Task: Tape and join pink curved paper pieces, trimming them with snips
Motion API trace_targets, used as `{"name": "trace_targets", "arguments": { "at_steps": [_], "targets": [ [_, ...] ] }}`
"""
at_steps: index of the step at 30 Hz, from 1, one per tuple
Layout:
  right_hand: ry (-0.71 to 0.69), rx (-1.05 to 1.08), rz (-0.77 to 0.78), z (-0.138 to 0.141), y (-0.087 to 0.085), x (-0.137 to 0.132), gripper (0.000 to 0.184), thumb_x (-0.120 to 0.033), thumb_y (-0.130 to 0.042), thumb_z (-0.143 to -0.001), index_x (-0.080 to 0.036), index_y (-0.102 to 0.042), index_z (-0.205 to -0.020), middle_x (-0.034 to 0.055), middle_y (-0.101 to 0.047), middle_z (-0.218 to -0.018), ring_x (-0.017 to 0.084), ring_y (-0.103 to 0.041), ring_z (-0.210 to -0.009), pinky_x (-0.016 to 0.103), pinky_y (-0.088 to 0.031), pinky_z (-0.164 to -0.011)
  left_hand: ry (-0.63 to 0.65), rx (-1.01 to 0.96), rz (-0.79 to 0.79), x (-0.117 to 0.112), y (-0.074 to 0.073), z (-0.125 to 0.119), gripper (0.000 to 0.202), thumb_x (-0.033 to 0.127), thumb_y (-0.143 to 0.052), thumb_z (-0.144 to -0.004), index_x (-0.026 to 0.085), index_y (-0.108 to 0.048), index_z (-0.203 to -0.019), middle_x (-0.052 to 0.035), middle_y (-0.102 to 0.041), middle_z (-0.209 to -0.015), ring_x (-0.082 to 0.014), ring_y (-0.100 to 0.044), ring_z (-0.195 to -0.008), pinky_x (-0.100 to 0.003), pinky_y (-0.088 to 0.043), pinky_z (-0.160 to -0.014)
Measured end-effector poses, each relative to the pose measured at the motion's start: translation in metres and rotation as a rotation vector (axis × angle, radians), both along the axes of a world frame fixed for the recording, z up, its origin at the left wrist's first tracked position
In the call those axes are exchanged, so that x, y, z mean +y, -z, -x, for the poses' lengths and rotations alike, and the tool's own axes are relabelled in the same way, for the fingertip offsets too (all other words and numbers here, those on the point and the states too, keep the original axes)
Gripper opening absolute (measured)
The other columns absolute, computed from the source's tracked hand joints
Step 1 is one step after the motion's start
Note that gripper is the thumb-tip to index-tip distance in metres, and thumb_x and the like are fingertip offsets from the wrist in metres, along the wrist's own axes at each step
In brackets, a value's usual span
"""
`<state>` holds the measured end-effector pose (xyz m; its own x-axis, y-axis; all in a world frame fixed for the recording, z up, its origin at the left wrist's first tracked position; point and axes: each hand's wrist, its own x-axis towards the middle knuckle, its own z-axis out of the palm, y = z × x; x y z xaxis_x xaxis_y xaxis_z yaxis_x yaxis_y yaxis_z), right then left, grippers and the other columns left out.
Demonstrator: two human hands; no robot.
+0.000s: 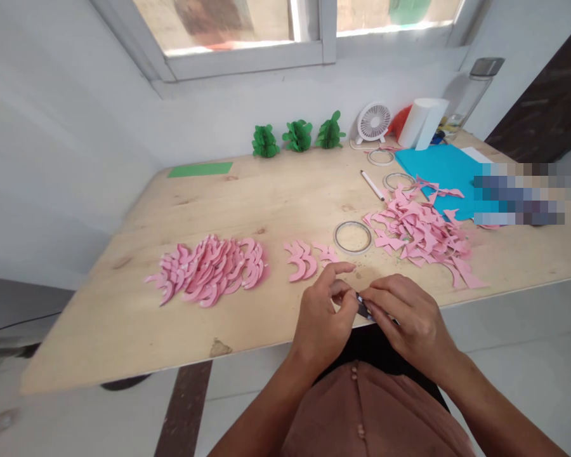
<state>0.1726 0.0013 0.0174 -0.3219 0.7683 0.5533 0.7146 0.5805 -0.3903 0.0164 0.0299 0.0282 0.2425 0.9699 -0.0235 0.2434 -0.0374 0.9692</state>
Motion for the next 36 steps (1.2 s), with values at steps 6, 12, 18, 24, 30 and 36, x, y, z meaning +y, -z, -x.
{"name": "trace_targets", "arguments": {
  "at_steps": [6,12,18,24,30,36],
  "targets": [
    [0.004,-0.025,-0.045,0.001,-0.003,0.001,0.016,-0.004,-0.052,-0.086,-0.013,-0.066,-0.088,0.01,-0.067,-0.083,0.019,-0.059,-0.074,0.032,-0.046,-0.065,-0.006,-0.034,0.034,0.0,-0.001,0.0,0.03,0.011,-0.048,-0.078,0.018,-0.053,-0.106,0.0058,-0.059,-0.06,-0.0127,-0.057,-0.06,-0.022,-0.043,-0.062],
    [-0.046,-0.057,-0.004,-0.001,-0.007,0.003,0.017,-0.008,-0.05,-0.089,-0.014,-0.064,-0.082,0.0101,-0.066,-0.083,0.018,-0.058,-0.075,0.032,-0.045,-0.067,-0.014,-0.05,0.033,-0.002,-0.002,-0.001,0.03,0.009,-0.048,-0.077,0.018,-0.054,-0.105,0.0061,-0.059,-0.059,-0.0126,-0.058,-0.061,-0.022,-0.043,-0.063],
    [-0.075,-0.027,0.143,-0.002,-0.007,0.003,0.017,-0.011,-0.044,-0.091,-0.016,-0.059,-0.086,0.0071,-0.061,-0.079,0.018,-0.056,-0.074,0.031,-0.044,-0.064,-0.019,-0.063,0.038,-0.002,-0.002,-0.001,0.03,0.009,-0.047,-0.076,0.018,-0.053,-0.104,0.0061,-0.058,-0.059,-0.012,-0.057,-0.058,-0.021,-0.043,-0.061],
    [-0.085,0.018,0.204,-0.004,-0.005,0.007,0.012,-0.012,-0.044,-0.09,-0.019,-0.054,-0.087,0.0045,-0.059,-0.078,0.017,-0.053,-0.072,0.029,-0.042,-0.061,-0.01,-0.032,0.013,-0.003,-0.003,-0.001,0.031,0.009,-0.047,-0.077,0.018,-0.054,-0.106,0.0059,-0.059,-0.059,-0.012,-0.059,-0.058,-0.02,-0.042,-0.059],
    [-0.107,0.028,0.239,-0.002,-0.007,0.01,0.012,-0.009,-0.043,-0.089,-0.019,-0.047,-0.083,0.002,-0.052,-0.074,0.016,-0.047,-0.068,0.028,-0.037,-0.059,0.001,0.009,-0.023,-0.003,-0.004,0.0,0.031,0.009,-0.046,-0.078,0.018,-0.054,-0.107,0.0055,-0.06,-0.06,-0.0115,-0.058,-0.059,-0.02,-0.042,-0.059],
    [-0.097,-0.017,0.159,-0.003,-0.003,0.006,0.013,-0.011,-0.043,-0.09,-0.019,-0.048,-0.082,0.0035,-0.053,-0.074,0.017,-0.046,-0.068,0.03,-0.036,-0.06,0.022,-0.001,0.001,-0.004,-0.002,-0.002,0.032,0.009,-0.046,-0.078,0.018,-0.054,-0.108,0.0063,-0.058,-0.058,-0.0113,-0.055,-0.055,-0.02,-0.041,-0.058]
  ]
}}
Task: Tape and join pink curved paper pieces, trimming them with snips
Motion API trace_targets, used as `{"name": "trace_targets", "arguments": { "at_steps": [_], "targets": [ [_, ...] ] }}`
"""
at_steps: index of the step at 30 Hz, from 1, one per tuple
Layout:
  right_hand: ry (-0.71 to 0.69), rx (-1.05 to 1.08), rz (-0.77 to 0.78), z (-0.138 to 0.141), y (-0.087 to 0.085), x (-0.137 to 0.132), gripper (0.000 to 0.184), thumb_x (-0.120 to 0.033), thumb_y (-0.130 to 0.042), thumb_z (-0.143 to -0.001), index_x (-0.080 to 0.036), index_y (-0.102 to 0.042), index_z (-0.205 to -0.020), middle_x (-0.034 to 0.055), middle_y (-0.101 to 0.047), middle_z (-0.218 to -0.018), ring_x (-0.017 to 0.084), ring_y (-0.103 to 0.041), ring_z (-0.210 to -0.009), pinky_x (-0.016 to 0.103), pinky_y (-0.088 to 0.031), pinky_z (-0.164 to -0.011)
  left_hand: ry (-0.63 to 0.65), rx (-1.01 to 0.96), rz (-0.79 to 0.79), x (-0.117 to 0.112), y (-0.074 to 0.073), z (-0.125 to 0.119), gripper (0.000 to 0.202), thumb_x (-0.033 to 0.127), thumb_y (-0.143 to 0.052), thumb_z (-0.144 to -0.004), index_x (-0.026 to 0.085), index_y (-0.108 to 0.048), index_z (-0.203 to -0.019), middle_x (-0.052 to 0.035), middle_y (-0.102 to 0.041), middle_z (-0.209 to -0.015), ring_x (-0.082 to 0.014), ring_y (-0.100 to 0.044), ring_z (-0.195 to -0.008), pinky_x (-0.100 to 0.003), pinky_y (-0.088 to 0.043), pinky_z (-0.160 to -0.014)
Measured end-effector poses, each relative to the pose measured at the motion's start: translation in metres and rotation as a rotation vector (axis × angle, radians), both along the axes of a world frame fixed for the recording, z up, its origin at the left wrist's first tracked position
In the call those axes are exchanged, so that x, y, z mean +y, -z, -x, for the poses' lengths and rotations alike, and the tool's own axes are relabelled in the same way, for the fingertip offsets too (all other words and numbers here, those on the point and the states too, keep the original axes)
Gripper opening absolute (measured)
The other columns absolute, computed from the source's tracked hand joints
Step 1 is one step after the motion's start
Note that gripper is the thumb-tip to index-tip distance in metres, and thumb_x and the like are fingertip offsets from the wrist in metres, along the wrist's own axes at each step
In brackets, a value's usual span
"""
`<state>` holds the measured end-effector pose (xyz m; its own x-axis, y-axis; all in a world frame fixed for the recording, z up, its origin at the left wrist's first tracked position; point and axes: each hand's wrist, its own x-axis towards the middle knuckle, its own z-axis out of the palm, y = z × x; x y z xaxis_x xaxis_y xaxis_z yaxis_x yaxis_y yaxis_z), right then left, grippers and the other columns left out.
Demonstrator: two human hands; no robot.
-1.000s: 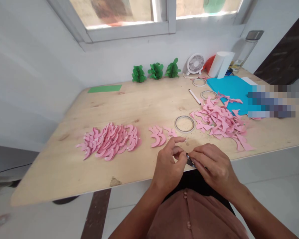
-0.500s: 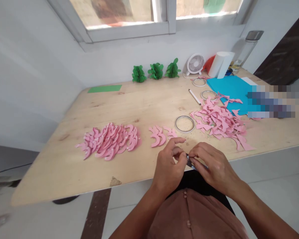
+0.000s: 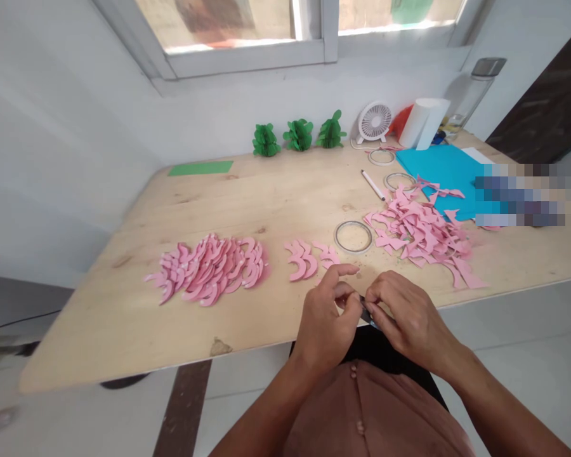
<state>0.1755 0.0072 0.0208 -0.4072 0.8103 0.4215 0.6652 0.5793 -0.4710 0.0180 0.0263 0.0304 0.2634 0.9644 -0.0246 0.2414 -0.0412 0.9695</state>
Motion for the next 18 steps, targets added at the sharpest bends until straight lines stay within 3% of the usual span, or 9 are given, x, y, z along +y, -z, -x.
{"name": "trace_targets", "arguments": {
  "at_steps": [18],
  "targets": [
    [-0.032,0.043,-0.039,-0.0071,0.0046,-0.0093,0.012,-0.009,-0.045,-0.089,-0.019,-0.048,-0.085,0.0044,-0.055,-0.076,0.018,-0.05,-0.07,0.03,-0.04,-0.061,0.02,-0.035,0.058,-0.0041,0.0003,-0.0024,0.033,0.01,-0.048,-0.077,0.019,-0.055,-0.107,0.0053,-0.06,-0.059,-0.012,-0.055,-0.057,-0.021,-0.042,-0.059]
  ]
}}
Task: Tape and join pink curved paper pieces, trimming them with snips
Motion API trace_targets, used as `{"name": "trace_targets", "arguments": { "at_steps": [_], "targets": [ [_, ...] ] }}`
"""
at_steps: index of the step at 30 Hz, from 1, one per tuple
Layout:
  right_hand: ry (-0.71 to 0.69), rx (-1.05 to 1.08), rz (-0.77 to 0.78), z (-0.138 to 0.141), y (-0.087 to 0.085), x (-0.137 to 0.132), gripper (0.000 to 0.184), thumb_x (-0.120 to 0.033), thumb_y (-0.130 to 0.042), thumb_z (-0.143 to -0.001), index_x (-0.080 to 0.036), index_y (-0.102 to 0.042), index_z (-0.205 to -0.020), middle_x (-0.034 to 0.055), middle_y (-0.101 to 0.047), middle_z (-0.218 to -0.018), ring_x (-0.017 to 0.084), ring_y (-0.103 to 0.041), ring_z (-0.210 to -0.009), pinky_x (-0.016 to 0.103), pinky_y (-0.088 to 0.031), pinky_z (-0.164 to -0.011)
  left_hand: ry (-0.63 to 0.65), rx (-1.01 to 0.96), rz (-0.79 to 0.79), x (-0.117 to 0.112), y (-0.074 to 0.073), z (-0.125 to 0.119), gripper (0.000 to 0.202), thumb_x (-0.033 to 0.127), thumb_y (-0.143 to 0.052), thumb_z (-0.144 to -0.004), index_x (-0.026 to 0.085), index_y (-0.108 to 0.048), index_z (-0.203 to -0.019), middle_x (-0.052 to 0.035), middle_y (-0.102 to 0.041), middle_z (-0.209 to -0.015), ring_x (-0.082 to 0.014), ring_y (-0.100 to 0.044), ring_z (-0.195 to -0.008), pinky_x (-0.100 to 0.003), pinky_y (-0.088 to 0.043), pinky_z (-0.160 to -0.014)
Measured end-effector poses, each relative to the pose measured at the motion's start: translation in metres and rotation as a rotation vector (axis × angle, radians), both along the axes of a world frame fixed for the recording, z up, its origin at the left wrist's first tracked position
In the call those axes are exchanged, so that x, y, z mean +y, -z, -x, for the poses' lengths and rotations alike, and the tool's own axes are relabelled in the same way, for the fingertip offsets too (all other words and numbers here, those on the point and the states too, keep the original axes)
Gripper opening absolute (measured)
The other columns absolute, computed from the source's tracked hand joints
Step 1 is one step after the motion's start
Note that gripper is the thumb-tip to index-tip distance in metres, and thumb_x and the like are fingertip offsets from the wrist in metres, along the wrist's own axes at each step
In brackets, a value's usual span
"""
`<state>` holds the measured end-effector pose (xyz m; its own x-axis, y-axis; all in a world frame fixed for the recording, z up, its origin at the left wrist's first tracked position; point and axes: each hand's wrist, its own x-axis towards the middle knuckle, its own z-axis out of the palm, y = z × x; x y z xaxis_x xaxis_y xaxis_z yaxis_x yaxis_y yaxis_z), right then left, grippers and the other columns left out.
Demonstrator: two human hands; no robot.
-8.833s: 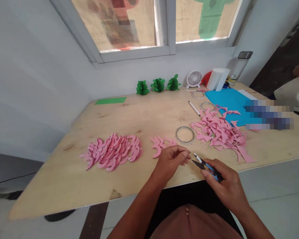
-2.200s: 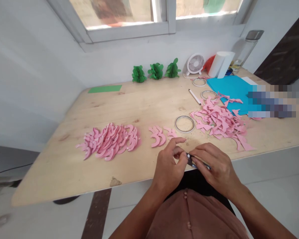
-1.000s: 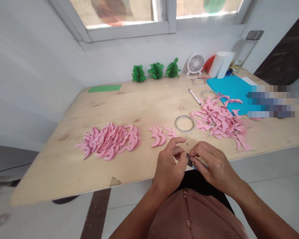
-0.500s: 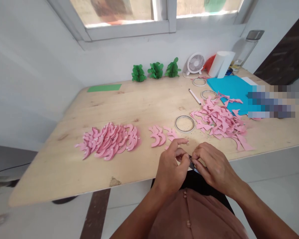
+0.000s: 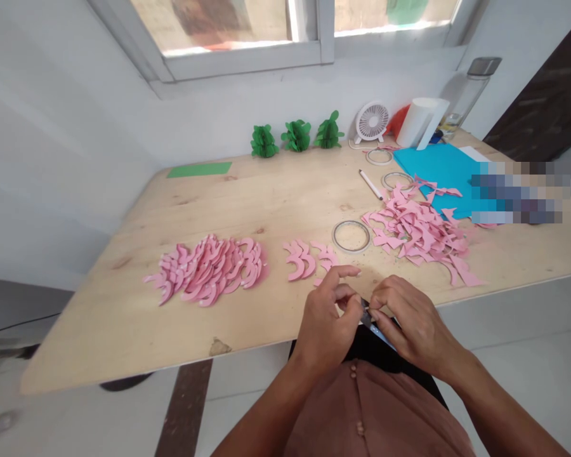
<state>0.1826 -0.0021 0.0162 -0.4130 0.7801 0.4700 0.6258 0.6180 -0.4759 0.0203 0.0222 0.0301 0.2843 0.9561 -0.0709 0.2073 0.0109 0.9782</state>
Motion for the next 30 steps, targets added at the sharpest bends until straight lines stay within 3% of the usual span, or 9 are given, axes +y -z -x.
{"name": "trace_targets", "arguments": {
  "at_steps": [12,20,25,30],
  "targets": [
    [0.031,0.097,0.009,-0.001,0.002,-0.003,0.01,-0.012,-0.045,-0.089,-0.02,-0.049,-0.085,0.003,-0.055,-0.075,0.017,-0.051,-0.069,0.03,-0.041,-0.061,-0.028,-0.04,0.007,0.002,0.0,0.002,0.03,0.012,-0.049,-0.077,0.018,-0.055,-0.105,0.0052,-0.058,-0.058,-0.0126,-0.056,-0.058,-0.022,-0.043,-0.061],
    [0.215,0.193,0.035,-0.002,0.009,-0.008,0.007,-0.015,-0.048,-0.09,-0.021,-0.05,-0.094,0.0037,-0.057,-0.082,0.017,-0.055,-0.076,0.029,-0.045,-0.067,-0.038,-0.075,0.009,0.002,0.0,0.003,0.027,0.012,-0.049,-0.079,0.019,-0.053,-0.105,0.0054,-0.059,-0.06,-0.012,-0.057,-0.059,-0.021,-0.039,-0.058],
    [0.289,0.239,0.137,0.002,0.015,-0.013,0.035,-0.023,-0.049,-0.091,-0.02,-0.042,-0.126,0.0051,-0.061,-0.094,0.016,-0.059,-0.08,0.028,-0.049,-0.072,-0.05,-0.098,0.018,0.005,-0.001,0.002,0.027,0.014,-0.049,-0.08,0.019,-0.052,-0.106,0.0048,-0.06,-0.062,-0.0126,-0.058,-0.061,-0.022,-0.041,-0.059],
    [0.292,0.312,0.271,0.003,0.019,-0.014,0.045,-0.02,-0.048,-0.091,-0.024,-0.036,-0.135,-0.0009,-0.059,-0.079,0.013,-0.056,-0.067,0.023,-0.048,-0.064,-0.037,-0.05,-0.011,0.008,0.0,-0.001,0.026,0.014,-0.049,-0.081,0.019,-0.053,-0.106,0.0041,-0.06,-0.062,-0.0127,-0.056,-0.06,-0.022,-0.04,-0.059]
  ]
}}
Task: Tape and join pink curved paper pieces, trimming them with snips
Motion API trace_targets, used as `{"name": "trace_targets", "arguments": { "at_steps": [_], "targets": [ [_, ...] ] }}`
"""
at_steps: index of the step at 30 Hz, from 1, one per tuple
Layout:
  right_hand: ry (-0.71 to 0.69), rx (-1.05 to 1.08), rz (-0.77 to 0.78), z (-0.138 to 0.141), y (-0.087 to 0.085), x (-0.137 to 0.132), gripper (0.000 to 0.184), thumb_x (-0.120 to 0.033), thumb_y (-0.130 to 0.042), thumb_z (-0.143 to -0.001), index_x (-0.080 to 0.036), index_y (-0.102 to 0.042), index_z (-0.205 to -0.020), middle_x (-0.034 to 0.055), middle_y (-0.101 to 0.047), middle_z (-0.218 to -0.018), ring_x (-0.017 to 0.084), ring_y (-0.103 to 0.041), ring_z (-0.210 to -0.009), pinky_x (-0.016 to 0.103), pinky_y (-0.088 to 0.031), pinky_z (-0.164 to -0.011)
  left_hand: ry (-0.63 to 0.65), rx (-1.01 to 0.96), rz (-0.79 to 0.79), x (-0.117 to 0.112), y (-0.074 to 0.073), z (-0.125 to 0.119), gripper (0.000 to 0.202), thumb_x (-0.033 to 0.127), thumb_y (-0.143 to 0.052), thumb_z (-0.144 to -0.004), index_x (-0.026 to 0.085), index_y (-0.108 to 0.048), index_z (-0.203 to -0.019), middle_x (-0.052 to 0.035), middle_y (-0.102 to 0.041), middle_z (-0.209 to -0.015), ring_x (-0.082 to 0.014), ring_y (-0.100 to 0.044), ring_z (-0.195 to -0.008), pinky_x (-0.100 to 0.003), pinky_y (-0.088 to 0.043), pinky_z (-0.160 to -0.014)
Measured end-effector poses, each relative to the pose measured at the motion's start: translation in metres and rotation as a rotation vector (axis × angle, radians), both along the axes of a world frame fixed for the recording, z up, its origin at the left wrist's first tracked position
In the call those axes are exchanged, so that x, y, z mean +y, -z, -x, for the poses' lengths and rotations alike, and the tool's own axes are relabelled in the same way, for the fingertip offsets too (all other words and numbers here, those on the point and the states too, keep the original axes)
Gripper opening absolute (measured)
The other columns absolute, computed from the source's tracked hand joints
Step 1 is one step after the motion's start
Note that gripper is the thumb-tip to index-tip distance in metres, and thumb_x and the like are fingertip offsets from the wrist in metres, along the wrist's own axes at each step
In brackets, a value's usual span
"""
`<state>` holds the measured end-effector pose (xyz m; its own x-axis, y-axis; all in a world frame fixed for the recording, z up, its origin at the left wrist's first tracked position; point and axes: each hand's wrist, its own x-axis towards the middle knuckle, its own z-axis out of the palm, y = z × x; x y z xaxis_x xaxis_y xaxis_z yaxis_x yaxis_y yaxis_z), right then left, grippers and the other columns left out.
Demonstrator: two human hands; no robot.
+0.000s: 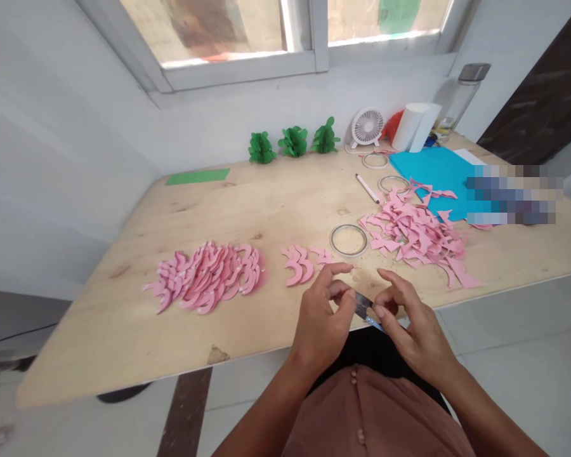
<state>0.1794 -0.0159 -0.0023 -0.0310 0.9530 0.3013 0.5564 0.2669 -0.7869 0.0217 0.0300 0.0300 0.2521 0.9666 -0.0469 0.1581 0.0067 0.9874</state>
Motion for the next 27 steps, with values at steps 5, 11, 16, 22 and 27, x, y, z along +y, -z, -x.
{"name": "trace_targets", "arguments": {
  "at_steps": [5,11,16,22,27],
  "targets": [
    [0.05,0.127,0.066,-0.001,0.002,0.001,0.048,-0.024,-0.049,-0.092,-0.026,-0.035,-0.137,-0.0032,-0.054,-0.073,0.012,-0.053,-0.063,0.022,-0.045,-0.059,0.031,0.018,-0.035,0.005,0.002,-0.004,0.027,0.016,-0.049,-0.084,0.019,-0.052,-0.111,0.0024,-0.063,-0.067,-0.0141,-0.06,-0.067,-0.024,-0.042,-0.063],
    [0.186,0.28,0.075,-0.012,0.007,0.014,0.051,-0.031,-0.051,-0.09,-0.023,-0.035,-0.138,-0.0031,-0.054,-0.069,0.014,-0.053,-0.062,0.024,-0.042,-0.058,-0.06,0.044,-0.087,0.015,0.01,0.001,0.031,0.024,-0.053,-0.086,0.02,-0.049,-0.117,-0.0019,-0.067,-0.084,-0.0159,-0.061,-0.079,-0.028,-0.044,-0.072],
    [0.357,0.092,0.039,-0.024,0.012,0.04,0.052,-0.03,-0.054,-0.086,-0.02,-0.042,-0.135,-0.0025,-0.059,-0.069,0.014,-0.053,-0.056,0.025,-0.042,-0.055,-0.149,-0.094,-0.088,0.012,0.021,0.01,0.029,0.022,-0.053,-0.087,0.02,-0.05,-0.115,-0.0045,-0.066,-0.09,-0.018,-0.061,-0.091,-0.032,-0.045,-0.081],
    [0.424,-0.162,0.01,-0.021,0.012,0.064,0.047,-0.032,-0.052,-0.084,-0.021,-0.048,-0.13,-0.0011,-0.065,-0.071,0.017,-0.059,-0.059,0.028,-0.042,-0.058,-0.271,-0.162,-0.115,0.003,0.035,0.027,0.026,0.021,-0.055,-0.086,0.019,-0.053,-0.112,-0.0061,-0.066,-0.094,-0.0189,-0.063,-0.094,-0.036,-0.046,-0.089],
    [0.387,-0.287,0.011,-0.015,0.017,0.075,0.047,-0.031,-0.048,-0.085,-0.019,-0.048,-0.131,0.0015,-0.068,-0.073,0.02,-0.062,-0.064,0.029,-0.042,-0.058,-0.32,-0.189,-0.118,-0.001,0.047,0.036,0.025,0.018,-0.055,-0.085,0.018,-0.054,-0.111,-0.007,-0.065,-0.098,-0.019,-0.064,-0.096,-0.038,-0.047,-0.093]
  ]
}}
